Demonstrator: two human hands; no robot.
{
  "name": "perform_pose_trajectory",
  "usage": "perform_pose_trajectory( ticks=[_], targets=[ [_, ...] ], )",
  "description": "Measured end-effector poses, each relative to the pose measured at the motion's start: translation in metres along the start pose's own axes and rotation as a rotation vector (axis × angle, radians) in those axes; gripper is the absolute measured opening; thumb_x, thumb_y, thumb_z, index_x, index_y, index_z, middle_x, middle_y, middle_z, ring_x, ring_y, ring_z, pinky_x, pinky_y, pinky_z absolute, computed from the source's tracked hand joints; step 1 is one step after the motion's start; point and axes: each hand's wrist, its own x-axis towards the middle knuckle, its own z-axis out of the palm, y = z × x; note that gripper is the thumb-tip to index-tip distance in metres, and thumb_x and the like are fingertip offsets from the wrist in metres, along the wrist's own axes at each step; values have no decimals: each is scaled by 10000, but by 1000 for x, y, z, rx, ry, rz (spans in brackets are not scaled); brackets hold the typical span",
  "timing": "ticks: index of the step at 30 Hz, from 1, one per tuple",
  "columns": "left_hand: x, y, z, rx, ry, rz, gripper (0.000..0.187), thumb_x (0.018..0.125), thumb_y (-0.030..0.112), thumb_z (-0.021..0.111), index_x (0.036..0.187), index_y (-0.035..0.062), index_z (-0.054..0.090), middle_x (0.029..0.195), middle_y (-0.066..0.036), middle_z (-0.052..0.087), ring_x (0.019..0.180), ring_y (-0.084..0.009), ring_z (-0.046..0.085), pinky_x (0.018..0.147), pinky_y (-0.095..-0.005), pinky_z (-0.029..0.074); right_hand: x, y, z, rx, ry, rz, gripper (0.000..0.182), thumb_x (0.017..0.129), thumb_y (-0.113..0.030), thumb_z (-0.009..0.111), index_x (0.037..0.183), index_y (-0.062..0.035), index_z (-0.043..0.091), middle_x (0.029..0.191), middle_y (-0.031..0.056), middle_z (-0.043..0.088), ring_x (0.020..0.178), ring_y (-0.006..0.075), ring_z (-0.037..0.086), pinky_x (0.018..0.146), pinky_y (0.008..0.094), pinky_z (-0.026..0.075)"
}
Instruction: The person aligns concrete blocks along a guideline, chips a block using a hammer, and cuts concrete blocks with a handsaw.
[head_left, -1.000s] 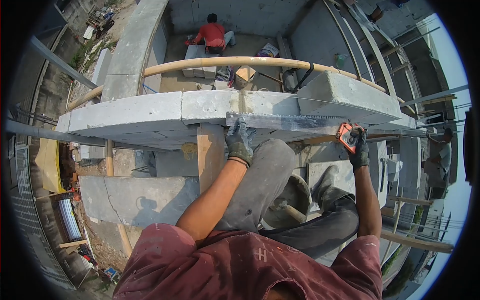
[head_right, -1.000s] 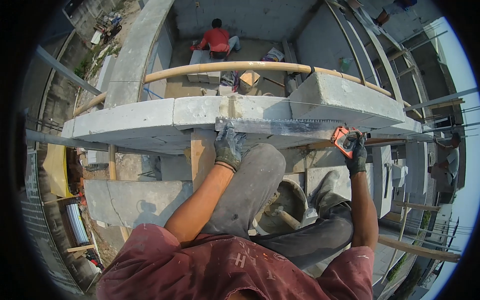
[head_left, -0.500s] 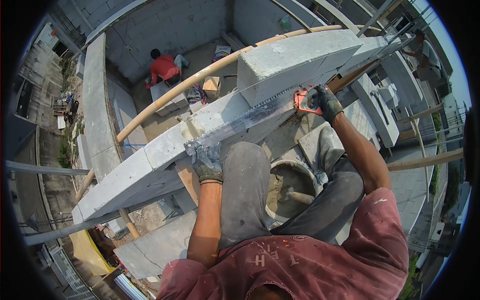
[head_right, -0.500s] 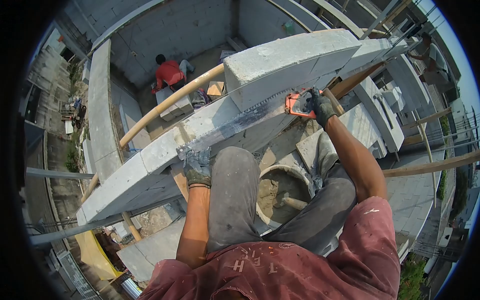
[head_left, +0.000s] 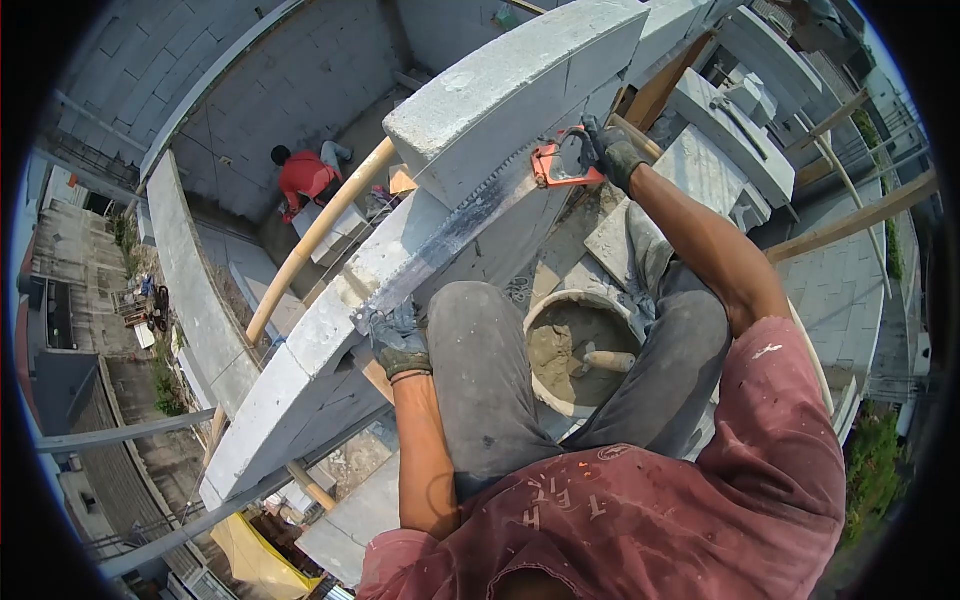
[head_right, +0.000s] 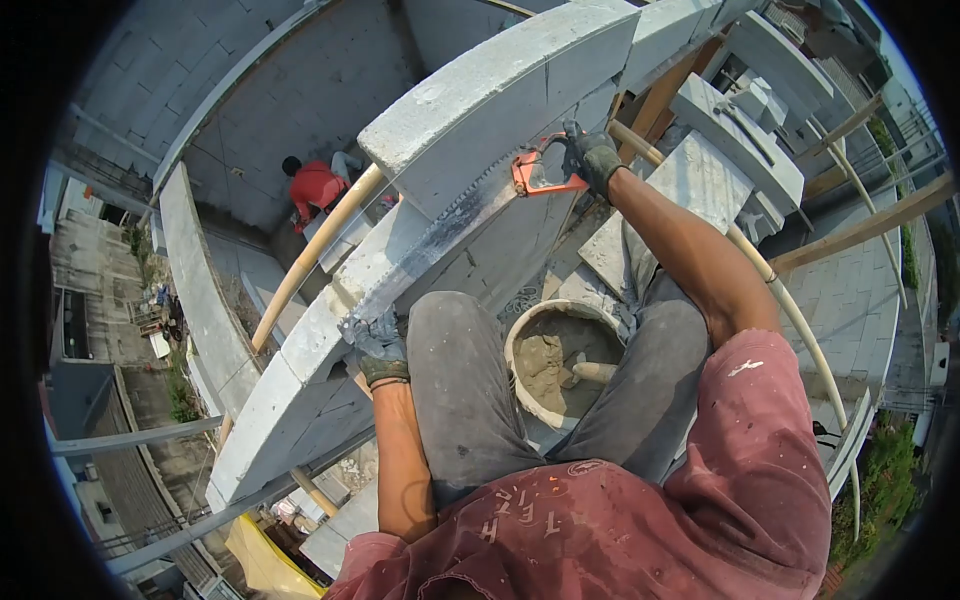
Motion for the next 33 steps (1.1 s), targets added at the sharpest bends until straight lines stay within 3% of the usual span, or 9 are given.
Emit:
perform_pose_trajectory(
  ticks=[4,6,8,10,12,14,20,28,33],
  targets=[
    [-2,4,5,42,10,26,402,1003,170,348,1350,-14,434,1343,-233,506,1238,-381,513,1055,-482,473,-24,-19,-11,118,83,82,718,982,-608,368,556,-74,589,477,76,525,392,178,505,391,330,398],
    [-7,7,11,89,-2,64,402,1009,162,328,1351,-22,428,1350,-235,498,1244,-381,508,1051,-475,479,-6,4,-11,137,88,79,645,956,-584,455,681,-26,628,576,126,603,484,237,587,465,370,461],
    [-8,6,9,133,-39,71,408,1014,166,315,1375,-5,401,1373,-228,474,1262,-374,488,1048,-474,483,-9,-9,-3,-486,700,-86,600,918,-563,527,898,27,630,843,218,666,737,313,664,642,427,515],
    [-10,4,10,223,-75,162,418,1015,170,310,1401,21,370,1400,-225,444,1286,-369,463,1060,-473,470,-62,-48,-12,-411,685,-174,531,885,-466,607,1085,26,585,1079,244,617,977,376,617,822,466,488],
    [-7,5,7,164,-81,119,430,1008,172,325,1418,45,350,1418,-214,428,1300,-356,451,1067,-478,457,-82,-66,-8,-479,706,-721,434,866,-370,652,1115,-18,600,1067,197,593,1016,351,578,866,443,466],
    [6,5,-8,108,-104,124,549,821,78,499,1367,96,437,1362,-183,496,1259,-381,496,1036,-548,467,-116,-83,1,-496,513,-886,395,853,-331,670,1110,-38,606,1037,174,591,1008,339,566,881,444,452],
    [4,4,-4,-75,-38,35,452,928,149,425,1376,87,439,1369,-169,516,1240,-374,519,1010,-533,489,-183,-88,68,-662,3,-1382,366,835,-305,678,1113,-74,616,1078,131,570,1073,340,516,940,492,396],
    [5,-2,-3,-164,-23,41,419,1013,147,378,1429,175,331,1380,-208,452,1235,-407,503,927,-591,530,-197,-76,135,-468,71,-648,234,812,-293,645,879,-69,631,801,166,616,821,354,606,730,460,462],
    [-4,0,8,-220,70,3,376,988,115,451,1356,54,407,1278,-248,520,1092,-411,600,878,-567,570,-193,-116,136,-514,40,-453,341,834,-429,653,888,-97,706,871,192,684,832,364,656,731,458,509]
  ],
)
